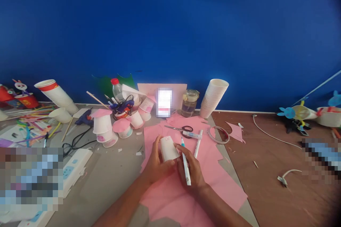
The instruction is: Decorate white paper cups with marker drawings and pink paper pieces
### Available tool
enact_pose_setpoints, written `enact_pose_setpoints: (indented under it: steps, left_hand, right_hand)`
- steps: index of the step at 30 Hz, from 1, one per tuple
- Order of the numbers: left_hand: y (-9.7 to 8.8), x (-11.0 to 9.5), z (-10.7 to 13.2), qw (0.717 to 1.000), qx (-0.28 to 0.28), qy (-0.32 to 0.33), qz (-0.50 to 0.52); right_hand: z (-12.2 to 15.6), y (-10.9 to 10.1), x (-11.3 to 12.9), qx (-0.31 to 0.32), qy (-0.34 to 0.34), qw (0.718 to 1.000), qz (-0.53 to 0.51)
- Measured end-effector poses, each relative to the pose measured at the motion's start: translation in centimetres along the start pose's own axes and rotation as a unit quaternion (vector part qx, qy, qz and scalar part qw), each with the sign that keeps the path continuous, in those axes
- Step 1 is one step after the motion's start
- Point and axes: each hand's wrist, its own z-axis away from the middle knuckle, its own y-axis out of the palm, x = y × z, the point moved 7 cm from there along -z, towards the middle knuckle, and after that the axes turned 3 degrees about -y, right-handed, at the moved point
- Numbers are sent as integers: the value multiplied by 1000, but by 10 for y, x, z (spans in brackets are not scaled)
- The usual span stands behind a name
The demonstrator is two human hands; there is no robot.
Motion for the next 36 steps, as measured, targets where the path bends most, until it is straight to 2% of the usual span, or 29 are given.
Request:
enact_pose_setpoints:
  steps: [4,9,12,17,22,27,36]
  left_hand:
    - [-3,0,0,1000,-16,3,-22]
    - [-4,-20,5,986,-65,94,-120]
    - [0,-28,7,974,-70,131,-171]
    - [2,-28,7,971,-74,130,-185]
    - [1,-26,6,969,-72,135,-194]
    - [2,-22,5,960,-66,136,-234]
    - [6,-21,5,928,-63,164,-330]
  right_hand:
    - [1,4,-5,39,39,998,-44]
    - [1,-10,-2,-50,39,997,-34]
    - [1,-13,5,-52,9,995,-79]
    - [0,-8,24,21,-83,992,-95]
    - [-4,-12,28,-4,-53,996,-74]
    - [-8,-11,42,4,-100,994,-53]
    - [-6,-5,38,26,-96,993,-60]
